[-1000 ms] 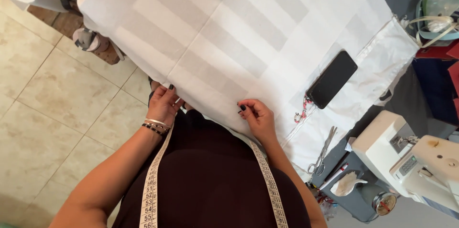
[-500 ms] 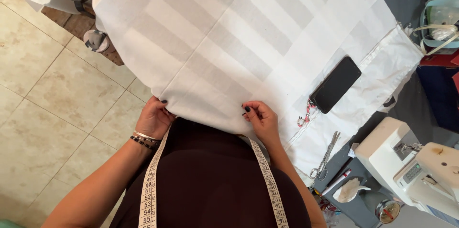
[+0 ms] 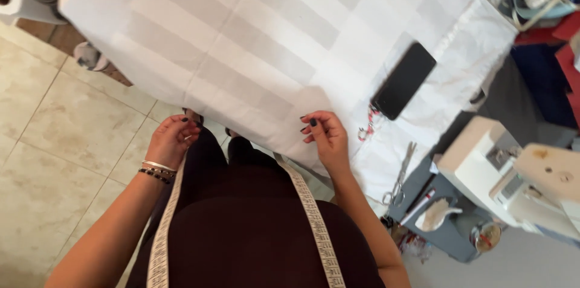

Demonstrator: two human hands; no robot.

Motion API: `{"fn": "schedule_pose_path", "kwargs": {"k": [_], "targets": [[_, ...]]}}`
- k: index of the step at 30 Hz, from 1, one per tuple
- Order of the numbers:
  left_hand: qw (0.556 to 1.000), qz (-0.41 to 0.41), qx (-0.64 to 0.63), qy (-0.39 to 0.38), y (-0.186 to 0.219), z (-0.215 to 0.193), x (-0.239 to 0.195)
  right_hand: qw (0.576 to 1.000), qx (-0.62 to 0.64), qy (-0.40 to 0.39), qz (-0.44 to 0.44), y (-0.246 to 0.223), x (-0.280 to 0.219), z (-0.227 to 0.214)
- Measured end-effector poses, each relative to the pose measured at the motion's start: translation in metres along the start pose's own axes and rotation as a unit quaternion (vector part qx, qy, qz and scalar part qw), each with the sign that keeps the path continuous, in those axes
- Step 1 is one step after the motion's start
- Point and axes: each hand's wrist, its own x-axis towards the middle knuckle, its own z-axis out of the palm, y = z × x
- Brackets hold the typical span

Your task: Measuring white striped fabric with a tape measure and cutting it with scissors on a work table.

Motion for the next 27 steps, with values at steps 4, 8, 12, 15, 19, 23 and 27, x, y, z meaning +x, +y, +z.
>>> {"fn": "schedule_pose_path", "kwargs": {"k": [4, 8, 12, 15, 19, 23, 27], "targets": [[0.946, 0.053, 0.266, -0.177, 0.022, 0.033, -0.031, 0.999, 0.005, 0.043, -0.017, -0.007, -0.031, -0.028], [0.837, 0.106, 0.44, -0.307, 0.012, 0.044, -0.023, 0.995, 0.038, 0.093, 0.002, 0.05, -0.097, -0.05], [0.683, 0.075, 0.645, -0.334, 0.008, 0.061, -0.008, 0.985, -0.079, 0.101, 0.119, 0.06, -0.156, -0.016], [0.61, 0.097, 0.699, -0.36, 0.005, 0.073, -0.001, 0.968, -0.16, 0.122, 0.15, 0.085, -0.16, 0.01], [0.571, 0.11, 0.73, -0.36, 0.016, 0.1, -0.018, 0.962, -0.17, 0.146, 0.153, 0.17, -0.143, 0.021], [0.577, 0.086, 0.73, -0.355, -0.008, 0.086, -0.019, 0.966, -0.046, 0.195, 0.161, 0.217, -0.118, 0.037], [0.595, 0.083, 0.73, -0.326, -0.03, 0.073, -0.021, 0.978, -0.067, 0.131, 0.146, 0.224, -0.107, 0.039]]}}
